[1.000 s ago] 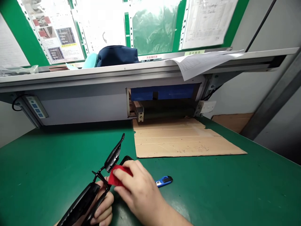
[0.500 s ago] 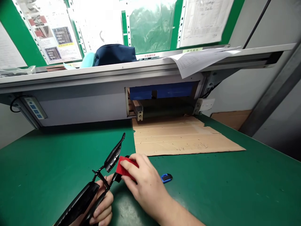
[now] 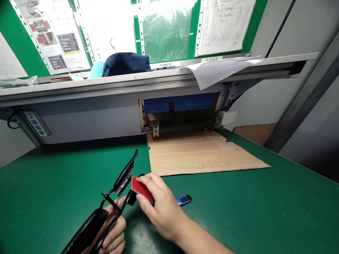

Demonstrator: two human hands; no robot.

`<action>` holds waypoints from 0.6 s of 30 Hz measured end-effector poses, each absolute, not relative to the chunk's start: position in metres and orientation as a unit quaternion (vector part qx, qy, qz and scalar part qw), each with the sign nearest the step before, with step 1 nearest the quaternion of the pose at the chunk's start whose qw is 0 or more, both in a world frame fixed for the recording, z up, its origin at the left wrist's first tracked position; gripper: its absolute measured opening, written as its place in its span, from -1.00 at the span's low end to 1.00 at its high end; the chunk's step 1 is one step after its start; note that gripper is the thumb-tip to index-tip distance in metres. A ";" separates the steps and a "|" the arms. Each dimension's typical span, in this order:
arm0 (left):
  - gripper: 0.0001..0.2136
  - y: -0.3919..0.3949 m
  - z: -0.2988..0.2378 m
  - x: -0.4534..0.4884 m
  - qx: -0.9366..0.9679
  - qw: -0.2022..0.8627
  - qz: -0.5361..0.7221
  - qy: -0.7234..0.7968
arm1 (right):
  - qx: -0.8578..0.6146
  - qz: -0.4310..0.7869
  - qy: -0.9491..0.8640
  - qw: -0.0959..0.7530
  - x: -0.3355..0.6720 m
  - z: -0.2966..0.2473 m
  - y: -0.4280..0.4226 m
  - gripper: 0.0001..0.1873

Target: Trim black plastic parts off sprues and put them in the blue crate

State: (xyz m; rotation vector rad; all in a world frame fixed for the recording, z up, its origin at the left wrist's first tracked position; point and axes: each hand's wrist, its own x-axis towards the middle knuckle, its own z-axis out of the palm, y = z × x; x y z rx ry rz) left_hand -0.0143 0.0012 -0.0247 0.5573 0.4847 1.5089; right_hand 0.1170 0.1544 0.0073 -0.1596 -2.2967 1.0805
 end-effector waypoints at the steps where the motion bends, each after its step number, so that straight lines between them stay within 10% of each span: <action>1: -0.72 0.002 -0.027 -0.015 0.246 0.667 0.672 0.208 | -0.054 0.417 -0.860 0.289 0.117 0.008 0.154 -0.73; 18: -0.80 0.010 -0.041 -0.023 0.248 0.676 0.670 0.181 | -0.006 0.545 -0.797 0.260 0.121 0.019 0.166 -0.67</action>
